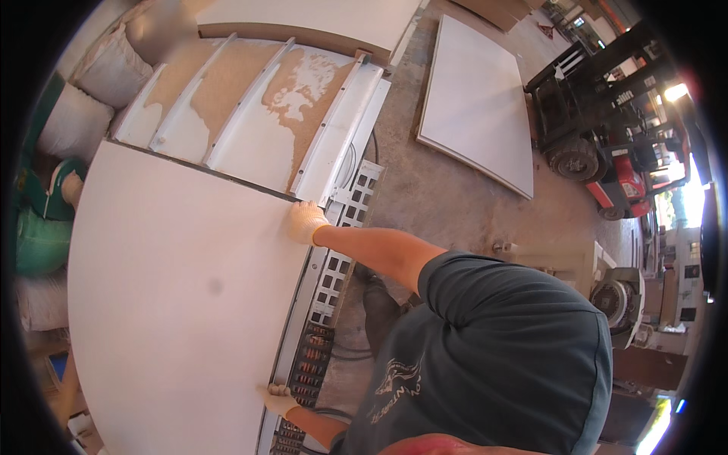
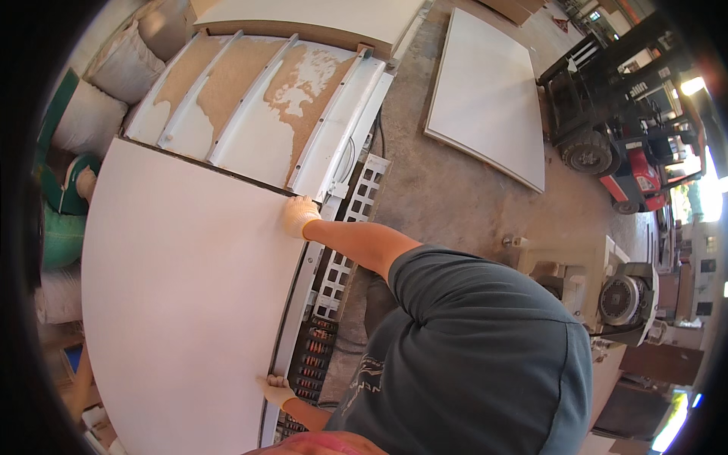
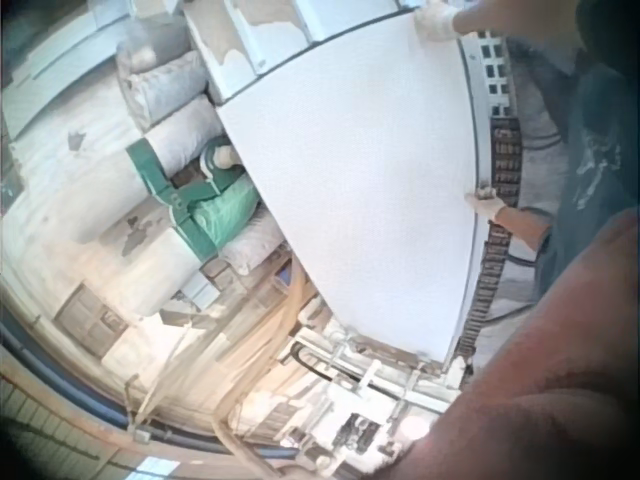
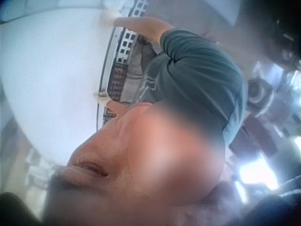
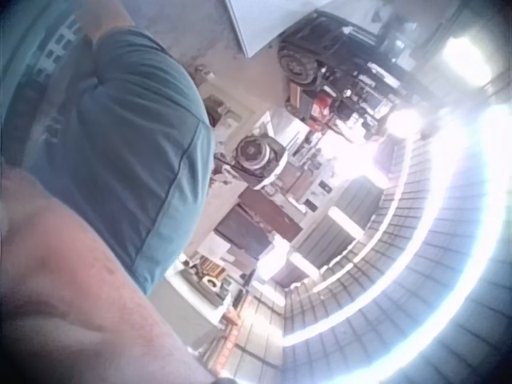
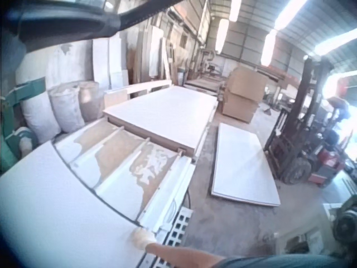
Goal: The person operates a CNC machine's control panel using a mouse and keyboard, then walks to the machine bed, removes a large white panel, and places it on the floor. The person then picks up a yellow tool and walks back toward the machine.
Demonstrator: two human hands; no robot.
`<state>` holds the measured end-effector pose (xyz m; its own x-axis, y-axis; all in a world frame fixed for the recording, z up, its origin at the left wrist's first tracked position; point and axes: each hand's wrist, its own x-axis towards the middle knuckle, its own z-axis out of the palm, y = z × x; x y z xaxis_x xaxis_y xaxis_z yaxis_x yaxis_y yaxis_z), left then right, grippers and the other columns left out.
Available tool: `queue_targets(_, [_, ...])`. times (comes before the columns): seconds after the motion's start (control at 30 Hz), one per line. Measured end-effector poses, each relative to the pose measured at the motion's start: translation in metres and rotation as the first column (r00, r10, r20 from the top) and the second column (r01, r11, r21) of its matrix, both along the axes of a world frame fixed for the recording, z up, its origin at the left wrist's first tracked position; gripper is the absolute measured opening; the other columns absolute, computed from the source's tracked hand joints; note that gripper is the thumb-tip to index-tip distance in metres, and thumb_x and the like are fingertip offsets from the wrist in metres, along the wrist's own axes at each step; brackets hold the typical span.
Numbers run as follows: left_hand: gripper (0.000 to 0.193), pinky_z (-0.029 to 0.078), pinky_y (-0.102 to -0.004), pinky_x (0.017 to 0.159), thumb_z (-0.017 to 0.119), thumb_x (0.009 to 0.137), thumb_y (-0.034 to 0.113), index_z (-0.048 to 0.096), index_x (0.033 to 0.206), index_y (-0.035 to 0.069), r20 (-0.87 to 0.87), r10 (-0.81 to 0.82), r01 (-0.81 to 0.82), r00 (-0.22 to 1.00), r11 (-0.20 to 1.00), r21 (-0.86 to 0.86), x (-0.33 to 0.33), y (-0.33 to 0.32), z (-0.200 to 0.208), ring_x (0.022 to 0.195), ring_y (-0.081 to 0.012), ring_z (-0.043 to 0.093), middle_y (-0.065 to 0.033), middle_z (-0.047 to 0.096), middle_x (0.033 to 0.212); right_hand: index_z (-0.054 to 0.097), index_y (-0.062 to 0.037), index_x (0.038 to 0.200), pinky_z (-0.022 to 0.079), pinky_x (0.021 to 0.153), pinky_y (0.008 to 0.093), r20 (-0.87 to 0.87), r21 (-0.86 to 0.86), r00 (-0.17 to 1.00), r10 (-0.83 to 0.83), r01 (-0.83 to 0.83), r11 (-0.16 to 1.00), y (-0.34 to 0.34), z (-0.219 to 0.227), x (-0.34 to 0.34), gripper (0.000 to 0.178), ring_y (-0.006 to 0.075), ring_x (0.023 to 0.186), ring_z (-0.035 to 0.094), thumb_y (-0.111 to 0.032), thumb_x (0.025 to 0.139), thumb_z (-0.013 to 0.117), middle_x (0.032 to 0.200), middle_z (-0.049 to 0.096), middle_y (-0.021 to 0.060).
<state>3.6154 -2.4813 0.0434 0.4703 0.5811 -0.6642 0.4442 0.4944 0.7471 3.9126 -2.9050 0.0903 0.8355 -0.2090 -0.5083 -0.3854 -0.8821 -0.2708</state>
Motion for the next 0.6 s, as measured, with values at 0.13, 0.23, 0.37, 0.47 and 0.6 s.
queue_targets(0.13, [0.066, 0.014, -0.0304, 0.051, 0.064, 0.107, 0.056, 0.03, 0.065, 0.018, -0.043, 0.018, -0.018, 0.999, 1.0, -0.001, 0.002, 0.002, 0.001, 0.053, -0.0096, 0.018, 0.0059, 0.022, 0.06, 0.075, 0.0028, 0.121, 0.059, 0.1, 0.0476, -0.025, 0.117, 0.998, 0.063, -0.06, 0.991, -0.016, 0.023, 0.014, 0.046, 0.0374, 0.127, 0.069, -0.032, 0.091, 0.071, 0.134, 0.072, 0.0242])
queue_targets(0.23, [0.07, 0.013, -0.0313, 0.051, 0.067, 0.103, 0.06, 0.026, 0.064, 0.02, -0.053, 0.071, -0.071, 0.996, 0.997, 0.016, 0.004, 0.001, 0.007, 0.052, -0.0095, 0.017, 0.0063, 0.02, 0.06, 0.078, 0.0013, 0.119, 0.063, 0.092, 0.0481, -0.134, 0.222, 0.991, 0.011, 0.019, 0.975, -0.044, 0.027, 0.035, 0.051, 0.0374, 0.121, 0.073, -0.04, 0.089, 0.074, 0.132, 0.075, 0.0228])
queue_targets(0.37, [0.063, 0.027, -0.0276, 0.056, 0.073, 0.097, 0.066, 0.054, 0.08, 0.009, -0.082, 0.215, -0.214, 0.973, 0.977, 0.023, 0.003, -0.001, 0.007, 0.057, -0.0126, 0.032, 0.0023, 0.035, 0.065, 0.075, -0.0014, 0.133, 0.061, 0.095, 0.0445, -0.241, 0.437, 0.968, 0.075, 0.039, 0.899, -0.064, 0.017, 0.058, 0.065, 0.0335, 0.123, 0.072, -0.051, 0.091, 0.073, 0.136, 0.073, 0.0205])
queue_targets(0.47, [0.07, 0.049, -0.0328, 0.077, 0.074, 0.096, 0.062, 0.066, 0.125, -0.002, 0.028, 0.204, -0.205, 0.979, 0.956, 0.21, 0.003, -0.006, -0.003, 0.083, -0.0227, 0.062, -0.009, 0.067, 0.095, 0.074, 0.001, 0.132, 0.057, 0.103, 0.0434, -0.129, 0.42, 0.976, 0.176, -0.107, 0.901, -0.068, 0.017, 0.058, 0.067, 0.0347, 0.126, 0.07, -0.054, 0.093, 0.071, 0.136, 0.073, 0.0219])
queue_targets(0.6, [0.054, 0.055, -0.0437, 0.099, 0.065, 0.106, 0.027, 0.056, 0.147, -0.006, 0.069, 0.168, -0.179, 0.983, 0.841, 0.51, -0.013, -0.018, 0.005, 0.113, -0.0292, 0.07, -0.02, 0.07, 0.133, 0.074, 0.0015, 0.129, 0.054, 0.107, 0.0436, -0.074, 0.573, 0.969, 0.234, -0.151, 0.806, -0.084, 0.044, 0.019, 0.062, 0.0388, 0.127, 0.069, -0.052, 0.098, 0.065, 0.13, 0.074, 0.024])
